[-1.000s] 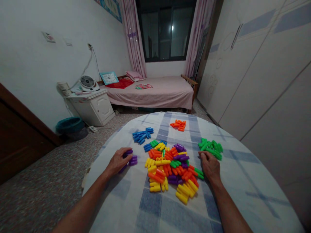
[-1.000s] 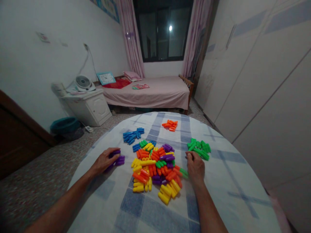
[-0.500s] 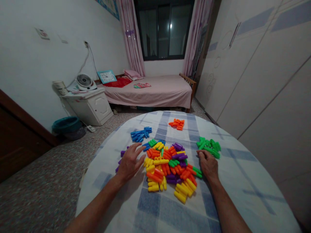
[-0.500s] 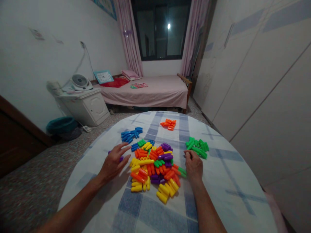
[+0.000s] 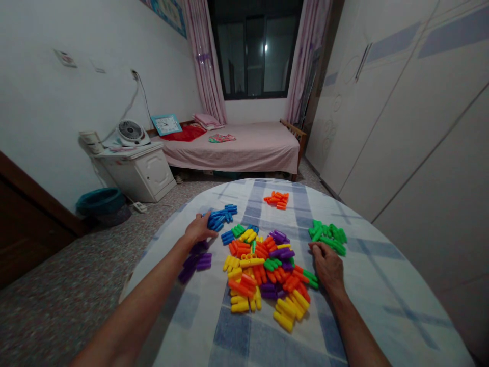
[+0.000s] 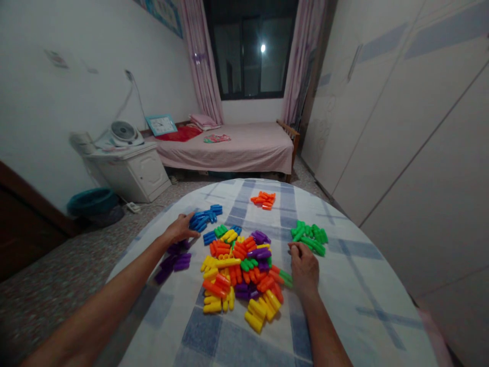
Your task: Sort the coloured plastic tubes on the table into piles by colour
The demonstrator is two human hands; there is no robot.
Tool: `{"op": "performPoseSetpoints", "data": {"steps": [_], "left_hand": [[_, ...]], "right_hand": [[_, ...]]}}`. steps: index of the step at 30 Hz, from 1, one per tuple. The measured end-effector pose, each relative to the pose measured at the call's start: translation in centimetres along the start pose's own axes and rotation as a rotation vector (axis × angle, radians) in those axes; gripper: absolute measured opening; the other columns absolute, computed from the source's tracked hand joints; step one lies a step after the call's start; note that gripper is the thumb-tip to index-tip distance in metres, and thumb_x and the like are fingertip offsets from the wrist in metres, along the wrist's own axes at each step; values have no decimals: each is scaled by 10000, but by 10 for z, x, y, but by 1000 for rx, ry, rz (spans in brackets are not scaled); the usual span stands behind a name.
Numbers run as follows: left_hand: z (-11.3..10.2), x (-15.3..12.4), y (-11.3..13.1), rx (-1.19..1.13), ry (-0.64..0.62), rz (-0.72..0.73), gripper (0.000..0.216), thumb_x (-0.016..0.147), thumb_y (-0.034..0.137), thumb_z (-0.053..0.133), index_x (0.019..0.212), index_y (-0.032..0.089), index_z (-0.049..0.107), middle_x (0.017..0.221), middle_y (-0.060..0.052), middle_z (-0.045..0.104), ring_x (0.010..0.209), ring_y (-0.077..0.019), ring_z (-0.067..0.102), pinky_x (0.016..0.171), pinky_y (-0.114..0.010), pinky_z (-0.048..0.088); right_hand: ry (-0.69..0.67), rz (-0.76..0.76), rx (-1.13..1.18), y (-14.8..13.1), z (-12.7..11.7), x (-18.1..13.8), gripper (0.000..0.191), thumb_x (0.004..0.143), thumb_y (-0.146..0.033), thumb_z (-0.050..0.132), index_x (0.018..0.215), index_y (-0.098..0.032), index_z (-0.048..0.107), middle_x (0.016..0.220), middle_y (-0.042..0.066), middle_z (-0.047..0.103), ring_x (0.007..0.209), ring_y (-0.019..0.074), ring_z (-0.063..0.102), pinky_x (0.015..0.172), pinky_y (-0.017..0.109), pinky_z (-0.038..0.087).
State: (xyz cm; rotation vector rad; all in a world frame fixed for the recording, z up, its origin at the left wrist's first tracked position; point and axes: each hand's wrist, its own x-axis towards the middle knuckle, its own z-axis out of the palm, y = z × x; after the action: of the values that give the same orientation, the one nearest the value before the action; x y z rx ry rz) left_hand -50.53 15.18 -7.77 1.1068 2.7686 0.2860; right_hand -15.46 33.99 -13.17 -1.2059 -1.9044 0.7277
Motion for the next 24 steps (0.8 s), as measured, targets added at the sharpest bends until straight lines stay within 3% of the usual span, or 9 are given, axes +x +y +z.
{"op": "performPoseSetpoints", "data": {"steps": [4,12,16,18,21,24], "left_hand": [[9,18,12,-18,22,-2,767,646,421,707,1325,201,427,1236,-122,521,1040,-264,588,850,-290,443],[15,40,37,-67,68,44,706,685,396,692,1305,188,425,1224,-114,512,1089,-244,559,883,-267,427],[13,17,37,-44,249,65,570,800,344,577,1321,167,425,1316,-162,437,1131,-265,542,909,-323,436],[14,-3,35,-57,350,142,463,834,303,531,1275,169,483,1264,-146,484,1083,-250,569,903,-339,452],[23,-34,36,-174,355,287,347,858,308,503,1171,171,567,1128,-109,570,971,-215,608,878,-347,481],[42,-57,41,-302,314,395,339,878,356,475,1133,170,600,1151,-112,583,1069,-226,573,956,-381,452]], "right_hand": [[-3,15,5,-2,-1,0,374,791,-413,398,856,-186,687,859,72,704,797,212,642,749,314,458],[-4,18,14,0,-1,0,378,797,-425,409,874,-181,688,865,75,706,807,218,645,748,318,459],[6,8,9,0,0,-1,368,796,-409,409,869,-186,693,857,72,706,800,219,644,738,321,456],[11,3,11,1,0,0,364,794,-405,409,858,-187,694,842,69,706,791,218,643,734,323,455],[18,-5,13,3,2,0,357,795,-398,411,848,-186,693,838,71,708,788,216,644,737,323,454],[19,-11,19,5,3,1,350,797,-388,413,853,-184,692,845,71,709,795,217,645,739,323,452]]}}
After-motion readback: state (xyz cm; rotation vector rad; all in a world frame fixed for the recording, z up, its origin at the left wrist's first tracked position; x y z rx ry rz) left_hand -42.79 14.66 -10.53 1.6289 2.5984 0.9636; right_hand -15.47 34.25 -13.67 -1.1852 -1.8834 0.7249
